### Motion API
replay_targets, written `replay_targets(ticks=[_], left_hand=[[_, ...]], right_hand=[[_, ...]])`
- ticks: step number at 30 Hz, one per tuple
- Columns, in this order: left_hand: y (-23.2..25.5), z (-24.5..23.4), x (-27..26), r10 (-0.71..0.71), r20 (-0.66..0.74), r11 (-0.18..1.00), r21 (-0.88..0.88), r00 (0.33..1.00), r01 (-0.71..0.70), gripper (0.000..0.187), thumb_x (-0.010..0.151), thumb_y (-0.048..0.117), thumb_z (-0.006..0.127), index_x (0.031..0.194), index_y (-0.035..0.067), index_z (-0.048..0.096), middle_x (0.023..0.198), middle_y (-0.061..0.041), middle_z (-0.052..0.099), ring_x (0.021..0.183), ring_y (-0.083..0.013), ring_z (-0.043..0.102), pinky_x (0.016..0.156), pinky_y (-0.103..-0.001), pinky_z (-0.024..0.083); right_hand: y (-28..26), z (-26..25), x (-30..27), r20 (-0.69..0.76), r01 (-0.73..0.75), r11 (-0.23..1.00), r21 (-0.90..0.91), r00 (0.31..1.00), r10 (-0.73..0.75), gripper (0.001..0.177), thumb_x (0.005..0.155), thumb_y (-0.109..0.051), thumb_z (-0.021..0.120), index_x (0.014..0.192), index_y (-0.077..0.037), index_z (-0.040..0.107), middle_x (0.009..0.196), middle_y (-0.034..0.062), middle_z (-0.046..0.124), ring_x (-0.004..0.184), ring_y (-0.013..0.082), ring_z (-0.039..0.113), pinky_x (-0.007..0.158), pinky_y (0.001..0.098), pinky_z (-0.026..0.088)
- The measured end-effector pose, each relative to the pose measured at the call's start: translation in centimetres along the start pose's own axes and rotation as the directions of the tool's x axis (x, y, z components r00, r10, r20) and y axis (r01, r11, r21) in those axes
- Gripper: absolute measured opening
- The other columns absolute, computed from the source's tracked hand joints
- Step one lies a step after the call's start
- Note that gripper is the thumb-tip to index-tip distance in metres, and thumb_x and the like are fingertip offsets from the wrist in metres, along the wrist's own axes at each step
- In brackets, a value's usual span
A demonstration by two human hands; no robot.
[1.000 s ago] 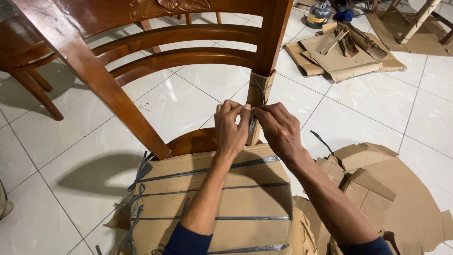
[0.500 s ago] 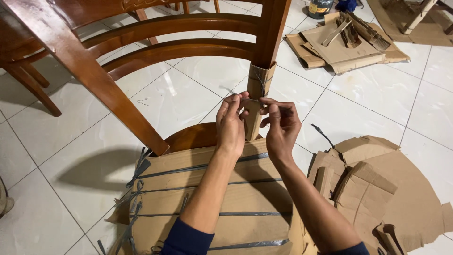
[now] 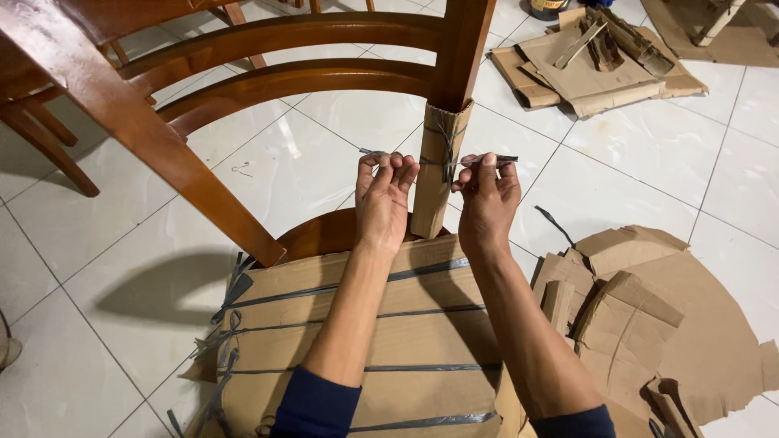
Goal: Wrapping cardboard around a wooden chair leg and securing it with plastic ties.
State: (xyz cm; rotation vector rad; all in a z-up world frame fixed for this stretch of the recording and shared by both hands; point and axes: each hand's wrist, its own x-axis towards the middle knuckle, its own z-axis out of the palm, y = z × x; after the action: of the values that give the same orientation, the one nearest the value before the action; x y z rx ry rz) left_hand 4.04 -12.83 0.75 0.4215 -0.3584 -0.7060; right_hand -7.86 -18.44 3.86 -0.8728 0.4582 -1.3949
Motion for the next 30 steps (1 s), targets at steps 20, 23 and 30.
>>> replay_targets(ticks=[20, 23, 30], left_hand=[[0.2, 0.4, -0.2, -0.021, 0.009, 1.000, 0.008, 1.000, 0.021, 0.004, 0.105, 0.012, 0.057, 0.104, 0.012, 0.053, 0.095, -0.006, 0.063, 0.101, -0.0222, 0.073, 0.096, -0.034, 0.063], [0.3, 0.0, -0.3, -0.020, 0.016, 1.000, 0.006, 1.000, 0.020, 0.004, 0.105, 0.012, 0.057, 0.105, 0.011, 0.053, 0.095, -0.007, 0.063, 0.101, -0.0236, 0.073, 0.096, -0.036, 0.063], [0.1, -0.7, 0.0, -0.047, 0.041, 0.999, 0.001, 0.998, 0.047, 0.005, 0.106, 0.012, 0.056, 0.106, 0.009, 0.053, 0.097, -0.008, 0.062, 0.103, -0.0245, 0.073, 0.097, -0.035, 0.063]], right_hand=[[0.1, 1.0, -2.6, 0.217, 0.488, 0.809, -0.328, 0.873, -0.438, 0.005, 0.103, -0.004, 0.064, 0.101, -0.003, 0.068, 0.101, 0.0110, 0.073, 0.084, 0.0105, 0.065, 0.061, 0.0192, 0.049], [0.5, 0.7, -2.1, 0.286, 0.598, 0.736, -0.317, 0.800, -0.527, 0.005, 0.101, -0.001, 0.065, 0.100, 0.001, 0.070, 0.099, 0.0154, 0.072, 0.082, 0.0158, 0.068, 0.057, 0.0210, 0.050], [0.5, -1.0, 0.5, 0.542, 0.764, 0.581, -0.279, 0.625, -0.562, 0.008, 0.100, 0.004, 0.064, 0.101, 0.005, 0.072, 0.095, 0.0198, 0.075, 0.057, 0.0212, 0.070, 0.048, 0.0269, 0.054]])
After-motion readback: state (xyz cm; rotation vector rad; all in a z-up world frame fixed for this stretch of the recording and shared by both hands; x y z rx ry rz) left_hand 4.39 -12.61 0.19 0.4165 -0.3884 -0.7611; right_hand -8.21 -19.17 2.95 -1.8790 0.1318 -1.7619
